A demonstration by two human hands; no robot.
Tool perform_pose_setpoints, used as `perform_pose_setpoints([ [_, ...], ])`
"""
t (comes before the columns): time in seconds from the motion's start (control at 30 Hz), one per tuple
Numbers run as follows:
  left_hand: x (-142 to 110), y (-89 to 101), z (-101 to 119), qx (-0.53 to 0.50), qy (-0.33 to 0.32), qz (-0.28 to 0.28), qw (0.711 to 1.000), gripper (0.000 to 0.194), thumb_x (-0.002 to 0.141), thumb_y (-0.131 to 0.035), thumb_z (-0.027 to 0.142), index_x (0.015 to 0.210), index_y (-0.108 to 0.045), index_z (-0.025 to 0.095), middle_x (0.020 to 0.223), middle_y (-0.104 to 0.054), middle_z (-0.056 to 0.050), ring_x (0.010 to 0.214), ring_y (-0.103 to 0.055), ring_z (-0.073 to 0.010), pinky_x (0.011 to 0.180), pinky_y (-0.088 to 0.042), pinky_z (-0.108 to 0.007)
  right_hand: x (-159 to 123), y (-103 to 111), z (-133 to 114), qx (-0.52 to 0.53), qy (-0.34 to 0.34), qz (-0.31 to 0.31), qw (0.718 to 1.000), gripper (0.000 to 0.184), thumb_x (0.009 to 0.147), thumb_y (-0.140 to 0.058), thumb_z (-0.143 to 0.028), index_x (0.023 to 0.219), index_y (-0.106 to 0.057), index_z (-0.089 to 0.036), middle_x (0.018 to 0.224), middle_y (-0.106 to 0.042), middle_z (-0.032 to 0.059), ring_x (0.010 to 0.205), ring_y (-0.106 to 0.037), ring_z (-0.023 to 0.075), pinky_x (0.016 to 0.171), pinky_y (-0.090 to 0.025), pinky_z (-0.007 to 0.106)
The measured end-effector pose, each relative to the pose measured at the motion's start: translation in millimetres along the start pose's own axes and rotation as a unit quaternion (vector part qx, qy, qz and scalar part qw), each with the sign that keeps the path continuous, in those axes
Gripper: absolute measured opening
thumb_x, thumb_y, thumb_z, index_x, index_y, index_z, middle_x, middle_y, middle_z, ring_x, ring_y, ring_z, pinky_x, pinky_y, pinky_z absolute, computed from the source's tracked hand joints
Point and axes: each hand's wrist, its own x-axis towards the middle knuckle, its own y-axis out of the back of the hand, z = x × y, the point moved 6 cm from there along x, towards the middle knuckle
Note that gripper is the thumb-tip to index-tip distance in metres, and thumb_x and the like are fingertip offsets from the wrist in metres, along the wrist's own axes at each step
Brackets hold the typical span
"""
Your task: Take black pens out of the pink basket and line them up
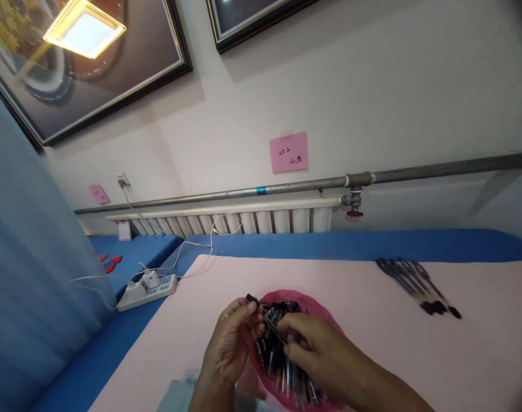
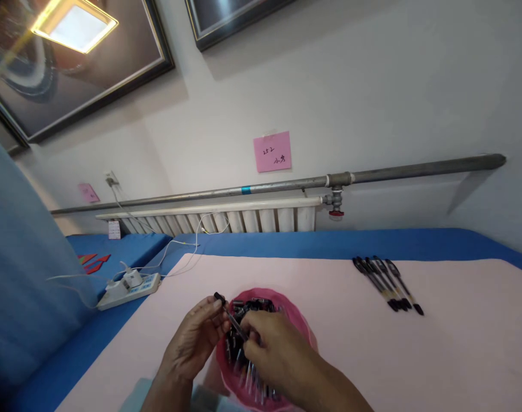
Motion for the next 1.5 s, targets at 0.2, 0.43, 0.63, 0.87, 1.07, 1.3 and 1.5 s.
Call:
perform_pose_setpoints([
  [0.2, -1, -3.4, 0, 0.003, 0.004, -0.022, 1.000, 0.018, 0.060, -0.074, 0.015, 0.067, -0.058, 0.014, 0.059, -0.062, 0.001, 0.056, -0.058, -0.0088, 0.057, -0.046, -0.020, 0, 0, 4, 0.003, 0.001, 0.010, 1.000, 0.016, 0.067, -0.041, -0.007, 0.065, -0.050, -0.020, 0.060, -0.048, -0.0046, 0.056, -0.043, 0.0102, 0.050, -0.028, 0.022],
  [0.43, -1, -6.3, -4, 0.082, -0.014, -0.057, 0.995, 0.015, 0.062, -0.071, 0.017, 0.063, -0.057, 0.013, 0.055, -0.059, 0.001, 0.052, -0.053, -0.0072, 0.055, -0.041, -0.019, 1, -1, 3, 0.014, 0.001, 0.010, 1.000, 0.016, 0.066, -0.043, -0.007, 0.065, -0.051, -0.020, 0.059, -0.049, -0.0049, 0.054, -0.042, 0.0098, 0.050, -0.028, 0.022],
  [0.63, -1, -5.4, -5, 0.126, -0.017, -0.056, 0.990, 0.015, 0.062, -0.069, 0.018, 0.061, -0.055, 0.013, 0.053, -0.057, 0.002, 0.051, -0.050, -0.0069, 0.054, -0.036, -0.020, 3, -2, 7, 0.014, -0.006, 0.018, 1.000, 0.015, 0.066, -0.042, -0.007, 0.063, -0.050, -0.019, 0.061, -0.052, -0.0036, 0.058, -0.046, 0.0111, 0.052, -0.029, 0.023],
  [0.87, -1, -6.5, -4, 0.168, -0.020, -0.061, 0.984, 0.016, 0.064, -0.066, 0.020, 0.058, -0.053, 0.014, 0.049, -0.055, 0.002, 0.047, -0.046, -0.0067, 0.052, -0.033, -0.021, 3, -4, 10, 0.037, -0.004, 0.020, 0.999, 0.016, 0.066, -0.045, -0.007, 0.065, -0.055, -0.020, 0.062, -0.054, -0.0033, 0.061, -0.047, 0.0122, 0.054, -0.032, 0.024],
  [1.07, -1, -7.6, -4, 0.166, -0.020, -0.071, 0.983, 0.016, 0.064, -0.069, 0.020, 0.059, -0.054, 0.014, 0.049, -0.054, 0.002, 0.046, -0.046, -0.0068, 0.052, -0.033, -0.021, 5, -11, 13, 0.166, -0.035, -0.027, 0.985, 0.017, 0.069, -0.045, -0.010, 0.071, -0.059, -0.019, 0.065, -0.057, -0.0027, 0.062, -0.052, 0.0128, 0.054, -0.036, 0.024],
  [1.3, -1, -11.1, 1, 0.079, -0.061, -0.070, 0.992, 0.021, 0.069, -0.068, 0.029, 0.081, -0.064, 0.012, 0.054, -0.053, 0.003, 0.049, -0.047, -0.0061, 0.052, -0.035, -0.020, 6, -12, 9, 0.279, -0.059, -0.027, 0.958, 0.016, 0.068, -0.050, -0.012, 0.077, -0.061, -0.020, 0.074, -0.064, 0.0003, 0.071, -0.058, 0.0155, 0.064, -0.042, 0.026],
  [1.5, 1, -14.3, -6, 0.071, -0.046, -0.088, 0.993, 0.019, 0.069, -0.068, 0.029, 0.073, -0.061, 0.012, 0.049, -0.049, 0.004, 0.045, -0.046, -0.0062, 0.049, -0.033, -0.019, 7, -12, 19, 0.373, -0.075, 0.034, 0.924, 0.019, 0.064, -0.056, -0.013, 0.080, -0.051, -0.021, 0.062, -0.056, -0.0058, 0.058, -0.054, 0.0101, 0.055, -0.038, 0.022],
])
